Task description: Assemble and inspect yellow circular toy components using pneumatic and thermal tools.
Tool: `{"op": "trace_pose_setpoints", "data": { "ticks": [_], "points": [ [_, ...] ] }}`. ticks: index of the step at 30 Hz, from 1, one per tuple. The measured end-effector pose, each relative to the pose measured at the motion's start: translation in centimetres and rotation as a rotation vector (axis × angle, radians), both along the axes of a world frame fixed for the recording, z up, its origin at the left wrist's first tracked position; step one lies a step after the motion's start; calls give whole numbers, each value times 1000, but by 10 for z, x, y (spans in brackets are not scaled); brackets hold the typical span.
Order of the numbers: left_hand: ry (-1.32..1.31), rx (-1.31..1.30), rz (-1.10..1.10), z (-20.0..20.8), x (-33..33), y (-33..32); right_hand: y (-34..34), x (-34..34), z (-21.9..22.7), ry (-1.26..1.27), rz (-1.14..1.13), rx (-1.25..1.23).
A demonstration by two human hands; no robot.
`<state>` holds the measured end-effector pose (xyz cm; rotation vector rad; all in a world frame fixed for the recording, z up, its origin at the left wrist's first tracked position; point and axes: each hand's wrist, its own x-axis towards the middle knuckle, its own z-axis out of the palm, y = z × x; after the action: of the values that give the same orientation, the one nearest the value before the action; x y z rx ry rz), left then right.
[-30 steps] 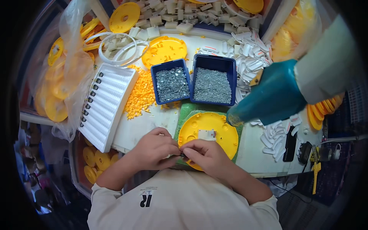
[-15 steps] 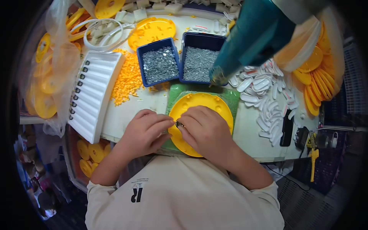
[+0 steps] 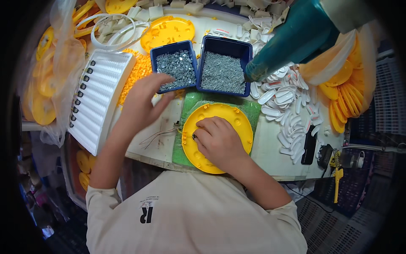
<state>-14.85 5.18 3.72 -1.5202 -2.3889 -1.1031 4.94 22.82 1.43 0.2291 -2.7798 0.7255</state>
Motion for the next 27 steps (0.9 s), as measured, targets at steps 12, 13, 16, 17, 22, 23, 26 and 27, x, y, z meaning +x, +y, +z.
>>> {"op": "trace_pose_setpoints", "data": {
  "ticks": [12, 13, 16, 17, 22, 23, 26, 27],
  "points": [
    [292, -210, 149, -27, -58, 31, 62, 32, 57, 775, -391, 84],
    [268, -167, 155, -27, -55, 32, 68, 21, 61, 751, -376, -98],
    [250, -171, 165, -24, -50, 27, 70, -2, 91, 546, -249, -518],
    [257, -169, 168, -24, -48, 25, 67, -8, 104, 353, -137, -742],
    [225, -71, 177, -25, -29, 17, 55, -16, 95, 199, 26, -1075],
    [227, -76, 194, -26, -20, 14, 52, -16, 90, 192, 43, -1079],
    [-101, 75, -61, -29, 23, 11, 34, -20, 71, 45, 159, -1358],
    [-68, 72, -125, -25, 41, 10, 20, -19, 73, 58, 52, -1337]
  ]
}}
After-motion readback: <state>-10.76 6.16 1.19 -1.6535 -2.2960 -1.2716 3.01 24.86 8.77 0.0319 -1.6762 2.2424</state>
